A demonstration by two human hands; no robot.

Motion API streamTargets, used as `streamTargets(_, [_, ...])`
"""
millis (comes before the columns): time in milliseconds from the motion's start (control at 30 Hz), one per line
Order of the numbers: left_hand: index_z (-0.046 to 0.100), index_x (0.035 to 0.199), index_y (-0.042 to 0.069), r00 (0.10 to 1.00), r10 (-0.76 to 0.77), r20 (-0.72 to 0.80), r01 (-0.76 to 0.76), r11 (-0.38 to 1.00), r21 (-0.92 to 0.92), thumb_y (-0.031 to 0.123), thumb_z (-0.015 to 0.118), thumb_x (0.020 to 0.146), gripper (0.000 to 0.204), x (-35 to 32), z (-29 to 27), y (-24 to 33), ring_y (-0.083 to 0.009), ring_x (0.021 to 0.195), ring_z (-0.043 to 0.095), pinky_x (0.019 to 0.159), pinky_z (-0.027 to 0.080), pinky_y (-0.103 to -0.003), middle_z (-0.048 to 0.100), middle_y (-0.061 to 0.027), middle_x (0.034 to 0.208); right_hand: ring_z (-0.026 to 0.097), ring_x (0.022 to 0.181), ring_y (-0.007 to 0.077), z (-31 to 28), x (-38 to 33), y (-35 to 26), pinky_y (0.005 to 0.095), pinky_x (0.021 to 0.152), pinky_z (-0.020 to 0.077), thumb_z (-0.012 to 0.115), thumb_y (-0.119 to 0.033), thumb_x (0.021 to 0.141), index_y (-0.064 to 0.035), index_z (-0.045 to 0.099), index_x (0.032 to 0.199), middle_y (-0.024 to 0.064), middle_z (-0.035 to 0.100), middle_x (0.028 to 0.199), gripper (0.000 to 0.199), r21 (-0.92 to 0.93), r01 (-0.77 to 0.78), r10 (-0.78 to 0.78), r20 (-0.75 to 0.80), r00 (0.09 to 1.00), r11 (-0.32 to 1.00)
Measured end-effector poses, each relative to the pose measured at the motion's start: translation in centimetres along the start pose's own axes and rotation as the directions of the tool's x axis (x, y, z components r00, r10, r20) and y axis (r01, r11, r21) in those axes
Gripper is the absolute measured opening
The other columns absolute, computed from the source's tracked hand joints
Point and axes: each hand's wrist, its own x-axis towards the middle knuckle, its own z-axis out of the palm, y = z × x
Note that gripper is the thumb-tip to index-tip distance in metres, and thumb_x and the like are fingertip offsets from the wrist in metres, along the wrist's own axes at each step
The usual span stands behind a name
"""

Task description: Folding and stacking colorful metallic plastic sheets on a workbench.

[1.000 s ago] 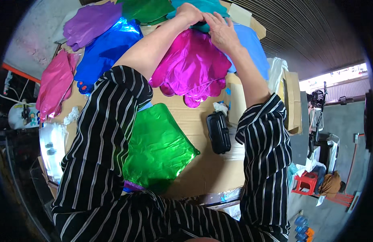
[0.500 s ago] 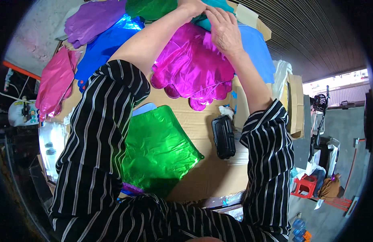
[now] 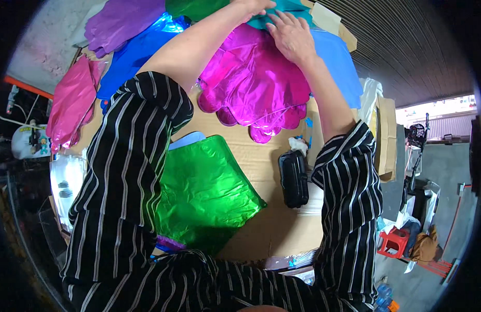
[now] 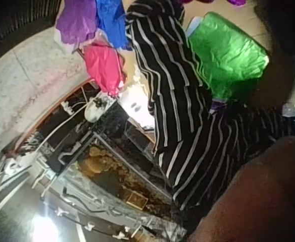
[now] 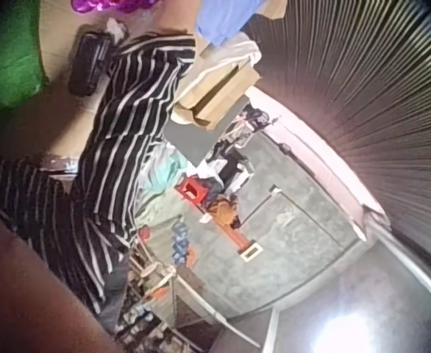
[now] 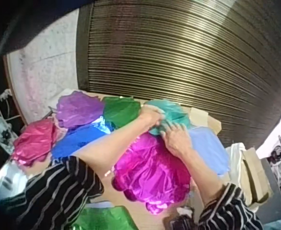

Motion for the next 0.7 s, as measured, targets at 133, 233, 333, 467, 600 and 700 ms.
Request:
streamTargets(133, [0.076, 0.09, 0.007, 0.997, -0.076, -0.013, 0.077, 0.987, 0.138, 0.012, 0.075, 0.087, 0.005, -3.0, 1.7, 3.6, -0.0153, 0.053, 0.059, 0.046, 0.047, -0.032, 0.069, -0.0058, 0.071, 0.044, 0.145, 0.0349, 3.7, 0.0, 1.2, 0.0628, 0.12, 0.0264, 0.035, -0.049, 0.109, -0.0171, 0.053, 0.149, 0.0119, 0.049, 0.157, 0.054, 0.167, -0.025, 0.031, -0.033, 0.999, 0.986])
streamTargets(233, [0.074, 0.089, 0.007, 0.992, -0.09, -0.085, 0.094, 0.994, 0.048, 0.011, 0.073, 0.089, 0.004, -1.5, -1.3, 6.4, -0.0149, 0.053, 0.06, 0.047, 0.048, -0.032, 0.068, -0.0055, 0.071, 0.041, 0.148, 0.0352, 4.1, 1.4, 0.2, 0.0644, 0.12, 0.0252, 0.032, -0.052, 0.109, -0.0194, 0.049, 0.152, 0.0117, 0.042, 0.162, 0.057, 0.356, -0.121, 0.062, 0.173, 0.983, 0.927])
streamTargets(333, [0.07, 0.089, 0.005, 0.986, 0.093, -0.141, -0.121, 0.971, -0.206, 0.008, 0.068, 0.094, 0.006, 2.0, -4.7, 9.4, -0.0143, 0.056, 0.06, 0.052, 0.051, -0.032, 0.066, -0.0048, 0.071, 0.041, 0.147, 0.0358, 4.2, 2.0, -0.5, 0.0664, 0.118, 0.0282, 0.032, -0.052, 0.109, -0.0192, 0.048, 0.153, 0.0121, 0.043, 0.161, 0.057, 0.286, -0.106, 0.073, 0.123, 0.99, 0.952])
streamTargets(467, [0.064, 0.104, 0.002, 0.997, -0.076, -0.009, 0.047, 0.705, -0.707, 0.009, 0.064, 0.1, 0.008, 1.1, -9.6, 18.9, -0.0158, 0.081, 0.068, 0.075, 0.058, -0.029, 0.068, -0.0067, 0.094, 0.042, 0.147, 0.0364, 5.2, 0.5, 1.4, 0.0674, 0.117, 0.0283, 0.031, -0.05, 0.109, -0.0193, 0.049, 0.153, 0.0134, 0.043, 0.161, 0.056, 0.303, -0.133, 0.101, 0.119, 0.988, 0.944])
streamTargets(600, [0.06, 0.117, 0.0, 0.974, 0.222, 0.046, -0.127, 0.701, -0.702, 0.012, 0.065, 0.102, 0.02, -9.8, -13.6, 25.8, -0.0163, 0.101, 0.066, 0.092, 0.056, -0.026, 0.068, -0.0081, 0.11, 0.048, 0.144, 0.0345, 3.8, 0.6, 0.5, 0.0639, 0.117, 0.0308, 0.036, -0.048, 0.109, -0.0117, 0.049, 0.152, 0.0188, 0.047, 0.157, 0.058, 0.262, -0.117, 0.097, 0.088, 0.991, 0.958])
streamTargets(700, [0.067, 0.113, 0.0, 0.849, 0.526, -0.046, -0.523, 0.828, -0.203, 0.019, 0.072, 0.097, 0.025, -17.7, -13.8, 27.2, -0.0214, 0.099, 0.068, 0.089, 0.056, -0.03, 0.071, -0.0099, 0.11, 0.054, 0.136, 0.0377, 2.1, 0.2, 0.1, 0.0578, 0.115, 0.0373, 0.039, -0.054, 0.107, -0.011, 0.048, 0.152, 0.0186, 0.052, 0.152, 0.063, 0.614, -0.127, 0.143, 0.023, 0.989, 0.779])
